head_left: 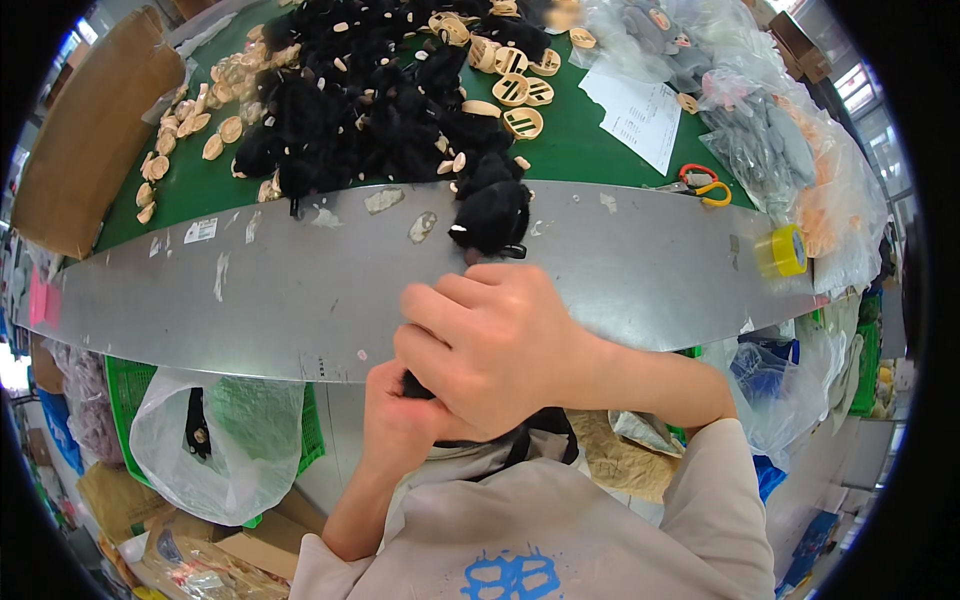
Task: The person repeatedly picks up small black plush toys and wooden circular parts, inserts the wooden pieces into the plush bodies, and places the assembled toys on the table. The process is repeated for multiple units.
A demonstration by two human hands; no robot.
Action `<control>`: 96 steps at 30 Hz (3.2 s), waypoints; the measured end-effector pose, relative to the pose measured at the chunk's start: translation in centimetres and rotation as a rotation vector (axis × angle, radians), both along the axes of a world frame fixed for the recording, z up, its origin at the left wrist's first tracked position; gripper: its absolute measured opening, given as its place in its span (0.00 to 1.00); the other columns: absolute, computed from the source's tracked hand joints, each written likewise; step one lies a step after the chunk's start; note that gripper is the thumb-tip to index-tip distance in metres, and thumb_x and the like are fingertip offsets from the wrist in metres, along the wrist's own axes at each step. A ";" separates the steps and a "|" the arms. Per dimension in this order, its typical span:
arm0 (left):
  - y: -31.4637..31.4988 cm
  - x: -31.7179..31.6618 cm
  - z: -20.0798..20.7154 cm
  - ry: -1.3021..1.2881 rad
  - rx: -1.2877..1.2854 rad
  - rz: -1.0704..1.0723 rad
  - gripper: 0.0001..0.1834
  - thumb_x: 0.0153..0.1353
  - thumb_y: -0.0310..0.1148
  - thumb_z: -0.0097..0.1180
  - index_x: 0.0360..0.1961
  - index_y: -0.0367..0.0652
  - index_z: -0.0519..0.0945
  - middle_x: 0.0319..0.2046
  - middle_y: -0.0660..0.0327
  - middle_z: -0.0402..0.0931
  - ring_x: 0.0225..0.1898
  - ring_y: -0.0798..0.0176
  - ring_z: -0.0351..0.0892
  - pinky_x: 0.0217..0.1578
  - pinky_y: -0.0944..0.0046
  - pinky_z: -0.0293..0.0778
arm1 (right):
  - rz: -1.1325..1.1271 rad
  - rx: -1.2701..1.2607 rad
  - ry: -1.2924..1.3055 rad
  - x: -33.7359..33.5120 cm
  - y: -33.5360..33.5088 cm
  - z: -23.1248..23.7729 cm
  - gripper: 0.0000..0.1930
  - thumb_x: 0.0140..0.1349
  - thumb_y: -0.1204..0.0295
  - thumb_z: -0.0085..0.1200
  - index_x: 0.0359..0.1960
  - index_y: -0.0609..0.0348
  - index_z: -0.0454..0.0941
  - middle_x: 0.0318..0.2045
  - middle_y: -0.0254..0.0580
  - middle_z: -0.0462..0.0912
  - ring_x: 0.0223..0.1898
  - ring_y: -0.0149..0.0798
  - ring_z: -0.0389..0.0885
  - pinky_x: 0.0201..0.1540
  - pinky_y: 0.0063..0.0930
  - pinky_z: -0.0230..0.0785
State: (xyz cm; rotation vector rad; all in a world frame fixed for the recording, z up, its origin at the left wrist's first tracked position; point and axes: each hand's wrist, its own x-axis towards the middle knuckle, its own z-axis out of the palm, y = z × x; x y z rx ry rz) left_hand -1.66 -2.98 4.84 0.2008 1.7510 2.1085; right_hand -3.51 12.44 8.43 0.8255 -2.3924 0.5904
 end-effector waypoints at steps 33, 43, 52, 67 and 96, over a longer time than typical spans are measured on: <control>-0.4 -0.3 -1.4 0.056 -0.101 -0.223 0.12 0.44 0.24 0.61 0.33 0.37 0.77 0.28 0.66 0.76 0.30 0.75 0.69 0.28 0.71 0.67 | 0.081 -0.568 -0.200 -0.2 1.0 -5.5 0.20 0.66 0.62 0.44 0.17 0.58 0.71 0.14 0.37 0.69 0.13 0.40 0.66 0.15 0.31 0.57; 0.3 0.4 -2.5 0.342 -0.330 0.111 0.21 0.42 0.26 0.70 0.39 0.38 0.76 0.31 0.62 0.76 0.31 0.69 0.74 0.34 0.70 0.72 | -0.061 -0.439 -0.184 0.9 0.2 -4.3 0.21 0.66 0.62 0.39 0.15 0.54 0.71 0.13 0.34 0.66 0.13 0.39 0.60 0.18 0.31 0.51; 0.1 0.6 -3.3 0.555 -0.380 0.158 0.24 0.39 0.23 0.67 0.42 0.39 0.75 0.33 0.60 0.75 0.30 0.65 0.76 0.33 0.67 0.75 | -0.056 -0.584 -0.242 1.3 -0.5 -5.2 0.20 0.67 0.66 0.38 0.15 0.57 0.67 0.13 0.35 0.64 0.13 0.39 0.57 0.19 0.31 0.49; 1.1 0.5 -3.2 0.429 -0.306 0.357 0.25 0.36 0.24 0.68 0.38 0.43 0.72 0.32 0.66 0.70 0.24 0.72 0.65 0.23 0.72 0.61 | -0.087 -1.091 -0.552 2.2 -0.4 -5.7 0.26 0.75 0.60 0.35 0.18 0.63 0.66 0.14 0.36 0.65 0.18 0.29 0.61 0.21 0.28 0.53; 0.7 -1.0 -3.3 0.799 -0.317 0.088 0.11 0.54 0.25 0.62 0.23 0.37 0.71 0.22 0.57 0.63 0.23 0.56 0.62 0.24 0.62 0.59 | -0.159 -0.944 -0.218 2.9 0.1 -7.3 0.17 0.69 0.60 0.41 0.32 0.64 0.69 0.31 0.48 0.66 0.32 0.45 0.69 0.37 0.33 0.63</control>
